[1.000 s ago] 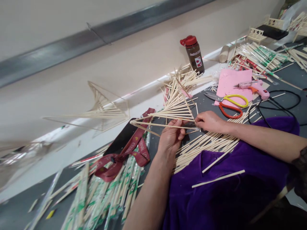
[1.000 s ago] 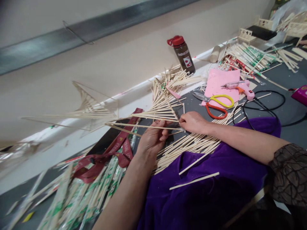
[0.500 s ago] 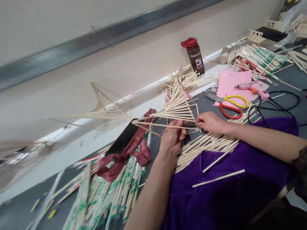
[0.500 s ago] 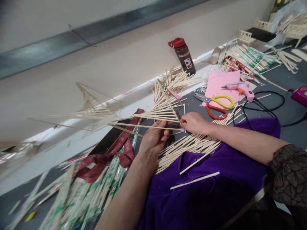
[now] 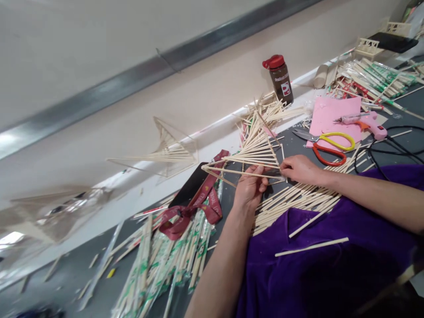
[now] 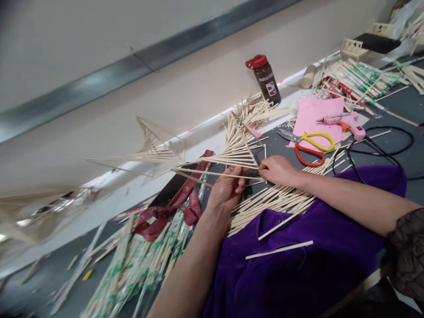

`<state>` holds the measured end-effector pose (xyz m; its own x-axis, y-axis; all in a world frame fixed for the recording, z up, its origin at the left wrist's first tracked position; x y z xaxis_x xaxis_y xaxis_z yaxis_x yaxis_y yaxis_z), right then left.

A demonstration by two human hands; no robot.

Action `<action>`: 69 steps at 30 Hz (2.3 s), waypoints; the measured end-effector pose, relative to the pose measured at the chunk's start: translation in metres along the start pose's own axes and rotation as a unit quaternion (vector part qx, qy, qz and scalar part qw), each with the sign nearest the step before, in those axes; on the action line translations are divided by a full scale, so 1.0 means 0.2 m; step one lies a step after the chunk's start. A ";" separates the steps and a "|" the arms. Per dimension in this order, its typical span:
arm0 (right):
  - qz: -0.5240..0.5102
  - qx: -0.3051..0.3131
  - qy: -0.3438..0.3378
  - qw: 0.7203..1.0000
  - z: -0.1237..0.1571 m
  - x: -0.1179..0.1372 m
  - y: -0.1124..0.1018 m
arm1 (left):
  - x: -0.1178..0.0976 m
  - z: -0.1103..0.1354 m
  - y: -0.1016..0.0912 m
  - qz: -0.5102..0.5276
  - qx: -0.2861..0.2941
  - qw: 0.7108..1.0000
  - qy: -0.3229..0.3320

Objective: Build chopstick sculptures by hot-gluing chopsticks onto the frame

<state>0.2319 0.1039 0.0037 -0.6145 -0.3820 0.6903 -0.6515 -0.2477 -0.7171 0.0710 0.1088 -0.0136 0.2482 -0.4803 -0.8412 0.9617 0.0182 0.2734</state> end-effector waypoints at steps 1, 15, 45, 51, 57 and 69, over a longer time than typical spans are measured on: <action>-0.004 -0.001 0.001 1.000 0.00 0.00 0.00 | 0.00 0.00 0.00 0.001 0.000 1.000 -0.002; -0.042 -0.029 -0.005 0.999 0.00 0.02 -0.02 | 0.00 -0.01 0.00 0.007 0.007 1.000 -0.009; -0.166 -0.022 0.021 0.986 -0.02 -0.02 -0.02 | 0.00 0.00 0.01 0.003 0.020 1.000 -0.001; -0.114 -0.010 0.018 0.993 -0.02 0.00 -0.02 | 0.00 -0.01 0.01 0.007 0.020 1.000 -0.003; -0.109 -0.006 0.020 0.994 -0.02 0.01 -0.02 | 0.00 0.00 0.01 0.006 0.020 1.000 -0.010; -0.113 -0.002 0.027 0.993 -0.01 0.01 -0.01 | -0.01 0.04 -0.01 -0.028 -0.021 0.999 -0.037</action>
<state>0.2316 0.1065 0.0072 -0.4755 -0.2691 0.8375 -0.7771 -0.3177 -0.5433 0.0685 0.1022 -0.0081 0.1865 -0.5457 -0.8169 0.9782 0.0255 0.2062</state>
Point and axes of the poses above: each hand's wrist, its own z-axis away from the middle knuckle, its own y-axis out of the palm, x = y × z, the point moved 4 cm from there along -z, towards the middle knuckle, and after that the axes turned 11 degrees about -y, right-handed, at the moved point
